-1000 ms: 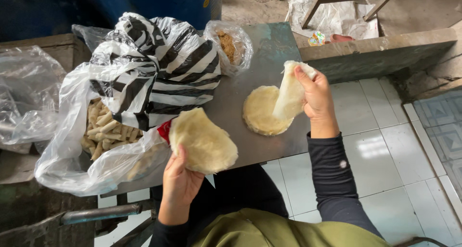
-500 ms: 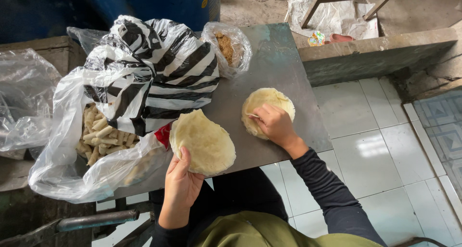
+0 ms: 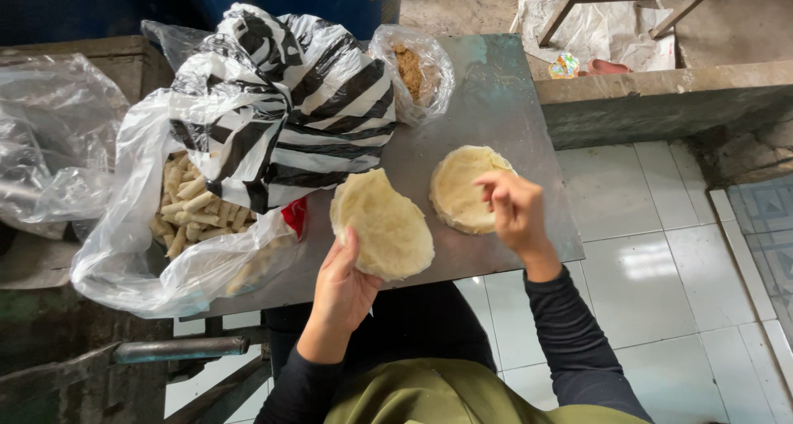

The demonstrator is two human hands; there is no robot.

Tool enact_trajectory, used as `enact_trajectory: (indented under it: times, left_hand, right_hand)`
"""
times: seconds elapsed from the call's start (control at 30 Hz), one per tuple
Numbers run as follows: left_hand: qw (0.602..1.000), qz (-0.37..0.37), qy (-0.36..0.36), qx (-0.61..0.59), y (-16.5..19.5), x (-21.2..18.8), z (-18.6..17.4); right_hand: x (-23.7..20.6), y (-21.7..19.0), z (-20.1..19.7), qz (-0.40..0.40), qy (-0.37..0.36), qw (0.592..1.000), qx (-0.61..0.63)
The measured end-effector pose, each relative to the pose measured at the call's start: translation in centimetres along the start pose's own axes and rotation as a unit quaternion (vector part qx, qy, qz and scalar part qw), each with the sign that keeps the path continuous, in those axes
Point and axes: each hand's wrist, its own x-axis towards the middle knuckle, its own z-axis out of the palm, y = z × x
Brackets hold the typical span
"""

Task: The person stretches and thins pieces of dough by hand, pulling thin sheets from dough pieces and layering them onto a round dough base on the metal table. At the end, the person picks up a knife and cuts into the stacked round dough.

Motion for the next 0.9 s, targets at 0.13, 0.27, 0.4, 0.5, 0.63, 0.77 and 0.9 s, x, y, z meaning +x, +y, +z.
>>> enact_trajectory:
  times: [0.13, 0.27, 0.4, 0.5, 0.63, 0.77, 0.9]
  left_hand:
    - [1.000, -0.010, 0.005, 0.001, -0.1, 0.3, 0.9]
    - [1.000, -0.016, -0.006, -0.003, -0.3, 0.4, 1.2]
    - [1.000, -0.023, -0.004, 0.006, -0.5, 0.4, 1.2]
    - [1.000, -0.021, -0.009, 0.001, -0.7, 0.6, 1.3]
    - [1.000, -0.027, -0.005, -0.004, -0.9, 0.9, 1.3]
    - [1.000, -0.028, -0.005, -0.010, -1.0, 1.0, 1.3]
    - [0.999, -0.030, -0.008, -0.023, -0.9, 1.1, 1.4]
  right_hand:
    - [2.3, 2.2, -0.7, 0.056, 0.071, 0.990, -0.112]
    - [2.7, 4.9, 0.4, 0.108, 0.033, 0.972, -0.208]
    - [2.1, 6.5, 0.9, 0.108, 0.054, 0.973, -0.198]
    - [2.1, 7.0, 0.9, 0.140, 0.047, 0.971, -0.189]
    - [2.4, 7.4, 1.1, 0.124, 0.063, 0.979, -0.148]
    - [2.3, 7.8, 1.4, 0.107, 0.057, 0.983, -0.140]
    - [2.1, 8.3, 1.3, 0.125, 0.071, 0.981, -0.132]
